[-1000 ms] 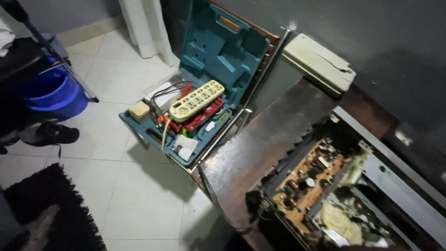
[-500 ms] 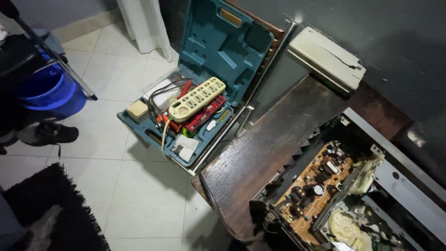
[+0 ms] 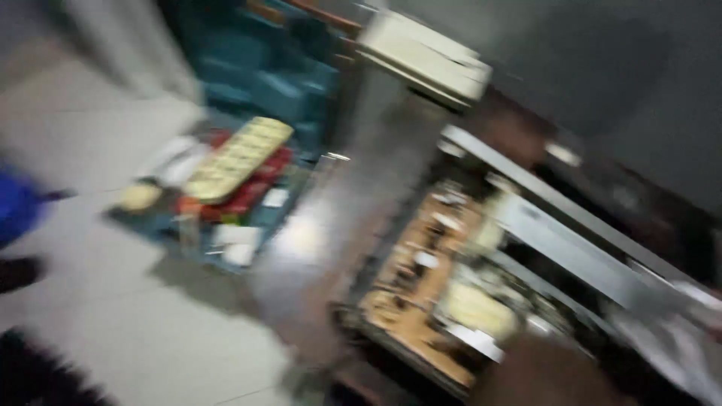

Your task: Cleaning the internal components and chassis of an open VCR using wet wipes

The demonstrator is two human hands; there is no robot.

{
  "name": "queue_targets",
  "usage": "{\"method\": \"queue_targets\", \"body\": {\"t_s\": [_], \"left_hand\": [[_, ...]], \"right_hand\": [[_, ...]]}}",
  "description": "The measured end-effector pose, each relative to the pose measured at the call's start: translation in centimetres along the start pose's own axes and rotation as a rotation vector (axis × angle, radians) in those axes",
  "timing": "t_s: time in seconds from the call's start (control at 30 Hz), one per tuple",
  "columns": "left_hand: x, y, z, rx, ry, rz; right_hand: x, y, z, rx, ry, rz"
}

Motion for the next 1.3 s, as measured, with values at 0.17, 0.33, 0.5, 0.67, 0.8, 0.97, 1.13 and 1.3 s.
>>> {"method": "queue_targets", "body": {"t_s": [0.17,0.33,0.5,0.67,0.8,0.97,1.13,1.3], "left_hand": [[-3.8,2.1,2.8,0.25,-0.231,0.062],[-5.7,6.2,-1.5,-0.488,-0.512,0.298],[-5.7,5.3,-2.2,-0.506,-0.537,0.361],[-5.6,4.6,-2.4,-0.597,-0.567,0.424],[-5.9,4.2,-2.7,-0.645,-0.598,0.506],[-6.0,4.1,-2.8,-0.666,-0.607,0.518],[-5.4,3.8,-2.6,-0.666,-0.572,0.429],[-5.1,3.2,-1.8,-0.641,-0.518,0.494]], "right_hand": [[22.4,6.6,-16.2,-0.089,0.043,-0.099],[28.6,3.4,-17.2,-0.093,0.736,-0.235],[31.1,-0.3,-18.5,0.133,0.923,-0.349],[30.3,-2.7,-18.9,0.459,0.856,-0.415],[28.9,-2.6,-18.5,0.506,0.735,-0.462],[29.8,-2.2,-18.5,0.483,0.725,-0.434],[30.3,-1.7,-19.0,0.401,0.829,-0.426],[29.7,-2.6,-19.3,0.461,0.824,-0.473]]}}
Point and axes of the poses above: each hand's wrist, its own z-axis towards the middle knuckle, its own y-axis out of the back of the hand, x = y × z, the point moved 9 cm from there along z, towards the middle knuckle, and after that the axes turned 14 degrees about -z, right-handed, at the moved point
